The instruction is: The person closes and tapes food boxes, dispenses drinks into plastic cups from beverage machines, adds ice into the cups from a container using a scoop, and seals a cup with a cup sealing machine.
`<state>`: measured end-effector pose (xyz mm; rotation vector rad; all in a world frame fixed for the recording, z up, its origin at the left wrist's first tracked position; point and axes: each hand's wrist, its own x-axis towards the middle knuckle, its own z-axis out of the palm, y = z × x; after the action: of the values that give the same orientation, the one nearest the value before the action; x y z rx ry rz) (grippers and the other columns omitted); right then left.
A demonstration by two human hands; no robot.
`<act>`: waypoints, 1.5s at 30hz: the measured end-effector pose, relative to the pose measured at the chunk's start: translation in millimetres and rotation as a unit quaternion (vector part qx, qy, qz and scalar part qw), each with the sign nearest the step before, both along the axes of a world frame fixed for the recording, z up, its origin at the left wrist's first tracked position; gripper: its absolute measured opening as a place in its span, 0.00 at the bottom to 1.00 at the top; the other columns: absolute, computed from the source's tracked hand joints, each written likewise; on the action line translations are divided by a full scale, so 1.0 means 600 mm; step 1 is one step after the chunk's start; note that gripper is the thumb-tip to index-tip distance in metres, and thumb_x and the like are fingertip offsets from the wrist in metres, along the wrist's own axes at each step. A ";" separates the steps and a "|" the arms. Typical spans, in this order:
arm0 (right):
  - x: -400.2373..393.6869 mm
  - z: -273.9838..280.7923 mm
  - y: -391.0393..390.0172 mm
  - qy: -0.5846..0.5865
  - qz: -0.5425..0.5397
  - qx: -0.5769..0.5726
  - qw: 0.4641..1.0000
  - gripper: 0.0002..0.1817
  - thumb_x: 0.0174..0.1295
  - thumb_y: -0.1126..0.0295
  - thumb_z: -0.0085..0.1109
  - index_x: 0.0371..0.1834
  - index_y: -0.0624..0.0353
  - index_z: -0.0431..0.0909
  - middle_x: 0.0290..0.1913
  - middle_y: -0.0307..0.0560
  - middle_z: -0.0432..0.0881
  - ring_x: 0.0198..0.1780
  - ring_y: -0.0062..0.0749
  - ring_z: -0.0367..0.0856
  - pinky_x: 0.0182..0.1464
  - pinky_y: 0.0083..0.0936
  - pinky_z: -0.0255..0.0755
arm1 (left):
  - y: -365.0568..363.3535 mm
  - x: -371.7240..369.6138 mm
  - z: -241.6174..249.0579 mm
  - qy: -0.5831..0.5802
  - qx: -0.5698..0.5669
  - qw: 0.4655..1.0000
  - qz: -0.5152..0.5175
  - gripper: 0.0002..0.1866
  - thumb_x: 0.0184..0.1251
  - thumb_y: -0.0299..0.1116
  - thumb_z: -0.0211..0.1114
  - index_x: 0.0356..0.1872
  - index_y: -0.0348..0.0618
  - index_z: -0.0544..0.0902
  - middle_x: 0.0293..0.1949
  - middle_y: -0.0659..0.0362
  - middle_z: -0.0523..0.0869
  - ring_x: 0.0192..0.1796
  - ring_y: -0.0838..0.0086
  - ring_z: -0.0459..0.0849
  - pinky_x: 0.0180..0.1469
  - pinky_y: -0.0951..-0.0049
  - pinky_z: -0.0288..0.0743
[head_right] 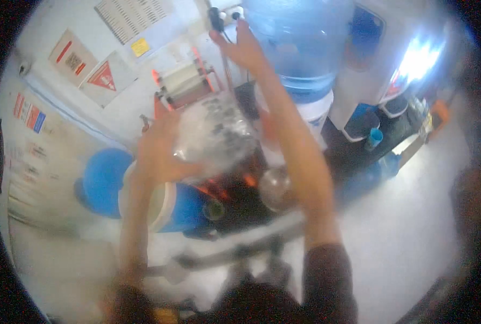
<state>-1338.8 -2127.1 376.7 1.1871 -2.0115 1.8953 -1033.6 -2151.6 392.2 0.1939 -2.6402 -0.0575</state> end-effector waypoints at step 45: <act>0.164 -0.014 0.224 0.002 0.050 -0.165 0.985 0.14 0.74 0.61 0.46 0.41 0.60 0.79 0.42 0.45 0.83 0.46 0.29 0.82 0.54 0.29 0.74 | -0.030 0.010 -0.032 0.018 -0.025 0.999 0.030 0.51 0.36 0.62 0.77 0.61 0.39 0.74 0.55 0.46 0.81 0.58 0.49 0.81 0.60 0.52 0.75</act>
<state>-1240.6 -1992.4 368.5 1.2151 -1.5777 2.1626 -1027.5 -2169.6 372.7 0.2531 -2.5957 0.0258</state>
